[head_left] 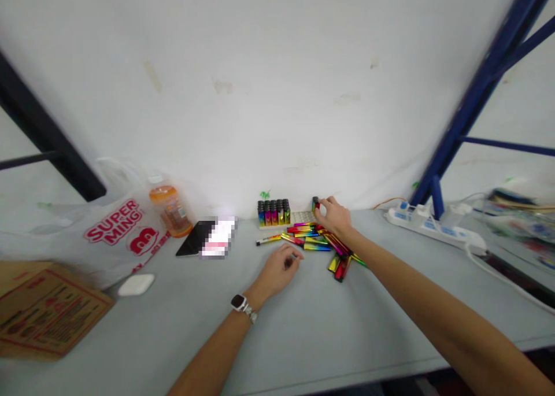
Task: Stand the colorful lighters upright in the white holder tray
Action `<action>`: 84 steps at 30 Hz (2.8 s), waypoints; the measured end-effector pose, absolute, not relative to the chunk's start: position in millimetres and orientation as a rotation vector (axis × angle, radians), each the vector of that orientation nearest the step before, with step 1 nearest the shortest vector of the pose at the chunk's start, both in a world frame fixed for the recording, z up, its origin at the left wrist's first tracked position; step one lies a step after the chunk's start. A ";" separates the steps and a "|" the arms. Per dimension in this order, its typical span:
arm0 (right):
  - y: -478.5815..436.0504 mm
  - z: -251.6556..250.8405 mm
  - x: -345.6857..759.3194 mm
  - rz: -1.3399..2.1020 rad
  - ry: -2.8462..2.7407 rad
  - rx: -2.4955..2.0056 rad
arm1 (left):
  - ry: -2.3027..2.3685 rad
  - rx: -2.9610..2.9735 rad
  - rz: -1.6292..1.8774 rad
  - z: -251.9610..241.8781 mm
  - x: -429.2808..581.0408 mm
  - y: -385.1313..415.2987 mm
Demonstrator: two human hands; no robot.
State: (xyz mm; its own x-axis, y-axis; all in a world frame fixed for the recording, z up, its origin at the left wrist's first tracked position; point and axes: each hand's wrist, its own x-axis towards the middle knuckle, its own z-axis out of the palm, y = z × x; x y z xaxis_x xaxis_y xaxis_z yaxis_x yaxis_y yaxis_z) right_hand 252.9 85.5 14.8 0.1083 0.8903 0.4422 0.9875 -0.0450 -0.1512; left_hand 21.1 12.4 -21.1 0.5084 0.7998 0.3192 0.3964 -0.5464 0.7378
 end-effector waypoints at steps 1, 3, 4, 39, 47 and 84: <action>84.1 14.9 254.0 -0.304 -1.840 -1.985 | 0.976 2.159 0.881 -20.9 21.2 12.1; 81.5 15.0 256.1 -0.282 -1.867 -1.984 | 0.979 2.162 0.877 -19.8 21.5 11.3; 80.2 14.9 257.1 -0.273 -1.875 -1.982 | 0.979 2.164 0.874 -19.0 21.6 11.0; -13.1 -8.6 265.0 0.085 -1.797 -1.964 | 0.901 2.777 0.666 -13.1 87.9 1.6; 7.2 -21.8 302.1 0.337 -1.860 -1.866 | 0.918 2.809 0.528 -21.8 143.5 21.6; 33.6 11.1 243.3 -0.127 -2.351 -1.607 | 1.162 2.514 1.059 -13.0 55.2 24.4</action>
State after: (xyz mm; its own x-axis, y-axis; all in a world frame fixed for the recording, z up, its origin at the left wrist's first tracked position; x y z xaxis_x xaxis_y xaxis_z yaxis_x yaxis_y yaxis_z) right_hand 243.3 33.6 11.1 -0.3356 0.8976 0.2859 0.9232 0.3737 -0.0898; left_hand 55.2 24.4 -13.0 0.4420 0.7221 0.5321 0.5969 -0.6796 0.4265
